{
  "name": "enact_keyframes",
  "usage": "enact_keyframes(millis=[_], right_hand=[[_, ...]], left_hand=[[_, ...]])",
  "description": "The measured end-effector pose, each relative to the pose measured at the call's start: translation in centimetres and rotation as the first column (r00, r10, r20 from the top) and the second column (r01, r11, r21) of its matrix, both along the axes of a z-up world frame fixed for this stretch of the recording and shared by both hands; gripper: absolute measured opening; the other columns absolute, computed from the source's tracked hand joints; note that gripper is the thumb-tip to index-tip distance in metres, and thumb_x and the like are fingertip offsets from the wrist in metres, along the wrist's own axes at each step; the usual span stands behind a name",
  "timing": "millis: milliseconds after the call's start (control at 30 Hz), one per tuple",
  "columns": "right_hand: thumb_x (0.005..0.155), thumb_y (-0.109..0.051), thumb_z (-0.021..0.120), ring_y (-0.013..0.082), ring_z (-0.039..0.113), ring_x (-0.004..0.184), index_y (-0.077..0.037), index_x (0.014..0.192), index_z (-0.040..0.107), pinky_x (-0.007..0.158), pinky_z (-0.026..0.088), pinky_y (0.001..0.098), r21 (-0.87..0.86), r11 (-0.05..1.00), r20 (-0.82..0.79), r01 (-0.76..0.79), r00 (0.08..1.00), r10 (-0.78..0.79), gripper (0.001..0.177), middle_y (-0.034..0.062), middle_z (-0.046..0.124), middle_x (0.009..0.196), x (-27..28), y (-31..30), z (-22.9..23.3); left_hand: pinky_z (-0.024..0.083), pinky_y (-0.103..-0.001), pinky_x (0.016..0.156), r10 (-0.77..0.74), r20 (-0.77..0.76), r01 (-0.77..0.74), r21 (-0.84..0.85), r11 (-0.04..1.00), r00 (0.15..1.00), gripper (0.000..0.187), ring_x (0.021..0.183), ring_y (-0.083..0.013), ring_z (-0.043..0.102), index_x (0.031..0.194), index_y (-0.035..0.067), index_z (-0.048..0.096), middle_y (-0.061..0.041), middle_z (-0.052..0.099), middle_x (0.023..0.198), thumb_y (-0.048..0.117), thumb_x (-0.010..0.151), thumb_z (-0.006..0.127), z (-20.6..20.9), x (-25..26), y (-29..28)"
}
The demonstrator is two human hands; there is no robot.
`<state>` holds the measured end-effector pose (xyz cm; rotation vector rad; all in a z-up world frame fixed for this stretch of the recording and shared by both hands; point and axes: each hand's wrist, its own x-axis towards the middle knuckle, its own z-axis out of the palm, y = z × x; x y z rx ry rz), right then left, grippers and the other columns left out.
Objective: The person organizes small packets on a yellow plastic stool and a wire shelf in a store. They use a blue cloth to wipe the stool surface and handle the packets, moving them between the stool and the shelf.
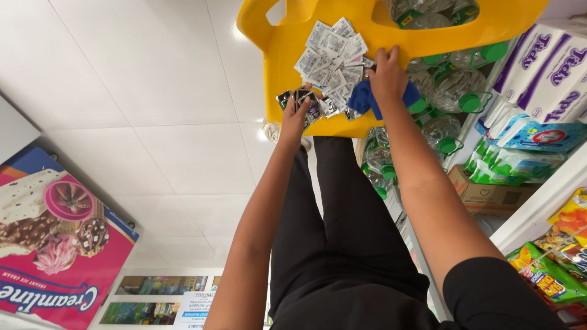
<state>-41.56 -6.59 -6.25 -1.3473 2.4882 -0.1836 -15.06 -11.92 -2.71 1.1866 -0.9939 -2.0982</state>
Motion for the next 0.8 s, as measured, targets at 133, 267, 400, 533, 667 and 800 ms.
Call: enact_keyframes(millis=[133,267,400,533,667,800], right_hand=[[0.091,-0.015,0.085,0.0388,0.072,0.068,-0.016,0.090,0.044,0.061,0.061,0.0506,-0.161,0.984,0.081,0.077,0.995,-0.065,0.041,0.0054,0.049,0.118,0.8,2.2,-0.9],[0.093,0.005,0.070,0.0305,0.063,0.050,-0.016,0.085,0.045,0.048,0.055,0.0394,-0.432,0.901,-0.039,0.031,0.998,-0.054,0.033,0.0037,0.048,0.110,2.8,5.2,4.4],[0.098,0.004,0.073,0.0372,0.064,0.057,-0.007,0.084,0.060,0.052,0.057,0.0400,-0.647,0.745,-0.137,-0.162,0.986,0.096,0.021,0.0035,0.048,0.104,5.6,7.4,11.7],[0.089,0.000,0.080,0.0290,0.069,0.068,-0.016,0.090,0.073,0.062,0.058,0.0362,-0.730,0.637,-0.170,-0.249,0.968,0.184,0.018,0.0030,0.049,0.108,7.8,10.2,13.5],[0.092,-0.017,0.082,0.0223,0.064,0.068,-0.025,0.089,0.077,0.064,0.051,0.0351,-0.781,0.489,-0.290,-0.388,0.919,0.266,0.009,-0.0005,0.059,0.093,12.0,11.4,17.2],[0.089,-0.009,0.074,0.0186,0.065,0.072,-0.030,0.101,0.078,0.063,0.048,0.0357,-0.756,0.428,-0.328,-0.495,0.853,0.406,0.025,-0.0022,0.061,0.109,17.2,13.0,20.5]], left_hand=[[0.053,-0.045,0.103,0.053,-0.010,-0.052,0.076,0.996,0.999,0.032,0.120,-0.0272,0.065,0.143,0.012,0.055,-0.018,0.066,0.130,0.019,0.112,0.050,0.1,1.6,0.6],[0.062,-0.034,0.083,0.057,-0.110,-0.027,0.255,0.967,0.992,0.033,0.094,-0.0223,0.073,0.142,0.013,0.052,-0.013,0.070,0.101,0.022,0.111,0.045,-0.6,3.6,1.0],[0.064,-0.033,0.077,-0.059,-0.167,0.098,0.234,0.967,0.984,0.042,0.094,-0.0226,0.074,0.150,0.017,0.046,-0.014,0.069,0.111,0.012,0.108,0.045,6.4,4.4,1.0],[0.062,-0.034,0.084,-0.125,-0.220,0.174,0.216,0.961,0.967,0.042,0.099,-0.0201,0.071,0.148,0.020,0.051,-0.013,0.071,0.120,0.016,0.107,0.052,10.1,5.2,2.6],[0.064,-0.040,0.085,-0.142,-0.311,0.216,0.216,0.952,0.940,0.040,0.100,-0.0227,0.071,0.141,0.017,0.059,-0.014,0.071,0.116,0.025,0.103,0.065,14.5,5.8,4.9],[0.062,-0.038,0.080,-0.234,-0.223,0.250,0.046,0.967,0.946,0.049,0.094,-0.0195,0.068,0.133,0.012,0.064,-0.009,0.070,0.110,0.010,0.088,0.081,19.7,9.6,8.6]])
